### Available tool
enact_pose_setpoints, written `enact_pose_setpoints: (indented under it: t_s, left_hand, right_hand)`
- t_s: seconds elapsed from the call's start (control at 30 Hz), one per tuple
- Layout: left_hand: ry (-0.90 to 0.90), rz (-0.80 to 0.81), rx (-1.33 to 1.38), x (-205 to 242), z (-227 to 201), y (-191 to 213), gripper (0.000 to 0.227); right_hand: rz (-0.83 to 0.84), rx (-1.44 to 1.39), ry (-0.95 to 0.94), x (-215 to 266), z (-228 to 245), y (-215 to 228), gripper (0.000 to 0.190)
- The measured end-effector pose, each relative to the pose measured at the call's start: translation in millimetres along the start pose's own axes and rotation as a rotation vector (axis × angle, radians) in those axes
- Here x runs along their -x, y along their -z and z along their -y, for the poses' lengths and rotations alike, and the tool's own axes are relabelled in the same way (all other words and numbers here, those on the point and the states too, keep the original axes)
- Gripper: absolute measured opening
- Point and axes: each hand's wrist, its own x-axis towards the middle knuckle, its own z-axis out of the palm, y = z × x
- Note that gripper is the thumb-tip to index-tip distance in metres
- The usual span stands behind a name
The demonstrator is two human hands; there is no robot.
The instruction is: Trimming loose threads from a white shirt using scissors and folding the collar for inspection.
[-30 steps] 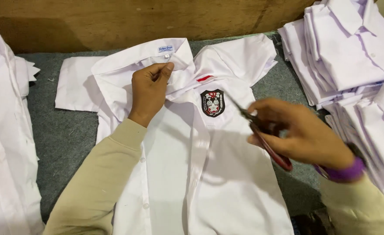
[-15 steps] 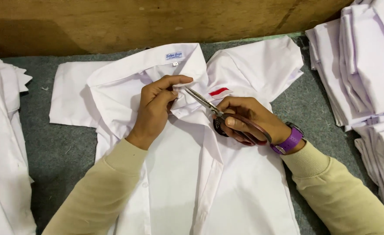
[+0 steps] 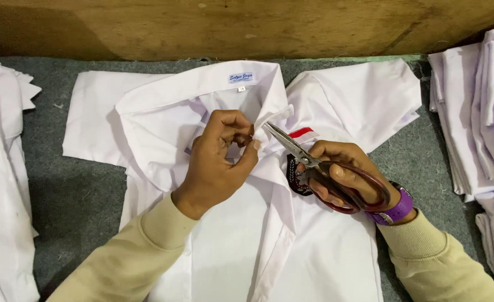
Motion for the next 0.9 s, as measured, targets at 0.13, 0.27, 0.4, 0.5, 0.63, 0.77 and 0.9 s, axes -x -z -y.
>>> enact_pose_setpoints:
  t_s: [0.13,0.27,0.4,0.5,0.63,0.77,0.9]
  left_hand:
    - [-0.02,0.011,0.016,1,0,1,0.028]
    - [-0.122,0.035,-0.001,0,0,1,0.02]
    - [-0.088,0.041,0.042,-3,-13,-2,0.023]
    - [-0.049,0.002,0.089,-1,-11,-3,0.02]
    - [-0.025,-0.042,0.048,-1,-10,-4,0.018]
    - [0.0,-0.038,0.03,1,-8,-3,0.02]
    - [0.027,-0.031,0.025,1,-4,-2,0.022]
  right_hand:
    - [-0.004,-0.096,-0.038,0,-2,5,0.052]
    - [-0.025,-0.179,-0.075,2,-3,7,0.057]
    - [-0.012,-0.189,-0.068,4,-3,9,0.058]
    - [0.016,-0.22,-0.071,5,-2,9,0.058]
    - [0.017,-0.212,-0.093,5,2,5,0.061]
    - [0.026,-0.197,-0.106,2,4,4,0.061]
    - [0.045,-0.126,-0.142,-1,16,-5,0.06]
